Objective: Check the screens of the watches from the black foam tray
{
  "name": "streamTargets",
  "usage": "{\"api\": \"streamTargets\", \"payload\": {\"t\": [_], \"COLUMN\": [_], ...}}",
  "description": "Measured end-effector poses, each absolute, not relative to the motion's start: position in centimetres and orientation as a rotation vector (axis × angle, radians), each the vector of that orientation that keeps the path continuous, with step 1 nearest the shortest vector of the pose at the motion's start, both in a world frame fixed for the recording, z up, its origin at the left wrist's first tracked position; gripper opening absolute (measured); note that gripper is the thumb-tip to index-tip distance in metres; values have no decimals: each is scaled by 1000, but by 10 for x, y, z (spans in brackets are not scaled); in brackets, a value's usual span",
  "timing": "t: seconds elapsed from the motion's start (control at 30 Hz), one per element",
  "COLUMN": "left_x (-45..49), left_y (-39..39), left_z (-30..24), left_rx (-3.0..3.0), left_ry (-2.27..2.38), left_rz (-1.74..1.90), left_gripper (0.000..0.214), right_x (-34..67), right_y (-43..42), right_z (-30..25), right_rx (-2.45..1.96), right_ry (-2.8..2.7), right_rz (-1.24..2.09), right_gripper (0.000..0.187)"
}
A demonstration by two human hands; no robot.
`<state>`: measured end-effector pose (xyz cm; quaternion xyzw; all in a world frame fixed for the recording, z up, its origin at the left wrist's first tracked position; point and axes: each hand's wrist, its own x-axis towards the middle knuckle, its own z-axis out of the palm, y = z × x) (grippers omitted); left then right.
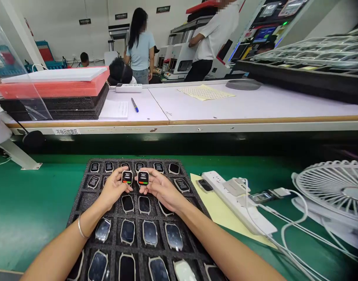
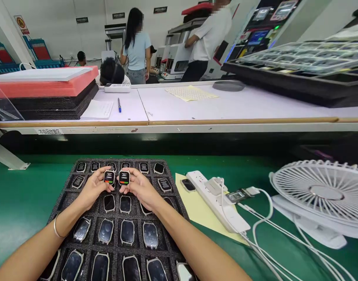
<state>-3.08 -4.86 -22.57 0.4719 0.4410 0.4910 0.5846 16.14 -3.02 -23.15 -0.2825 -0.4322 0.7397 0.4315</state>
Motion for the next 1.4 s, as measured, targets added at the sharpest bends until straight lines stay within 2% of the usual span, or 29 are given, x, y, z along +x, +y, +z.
{"api": "streamTargets", "payload": {"t": [0.43,0.77,0.97,1.17,1.3,1.4], "left_x": [-30,-24,-25,-24,-23,-24], "left_y": [-55,-65,-64,-65,-65,-65], "left_z": [-225,-219,-220,-220,-220,-220], "left_rx": [1130,1163,1152,1162,1167,1184], "left_ry": [1058,951,939,936,922,913], "left_rz": [1250,1205,1204,1207,1199,1200], "left_gripper": [54,66,69,63,72,66], "right_x": [165,163,163,163,163,163], "right_y": [-34,-37,-37,-37,-37,-37], "right_z": [-232,-228,-229,-231,-230,-230], "right_rx": [-684,-632,-626,-594,-597,-595], "right_ry": [-1154,-1175,-1192,-1218,-1210,-1212], "right_rz": [1838,1782,1778,1769,1762,1760], "right_gripper": [47,54,48,46,46,45]}}
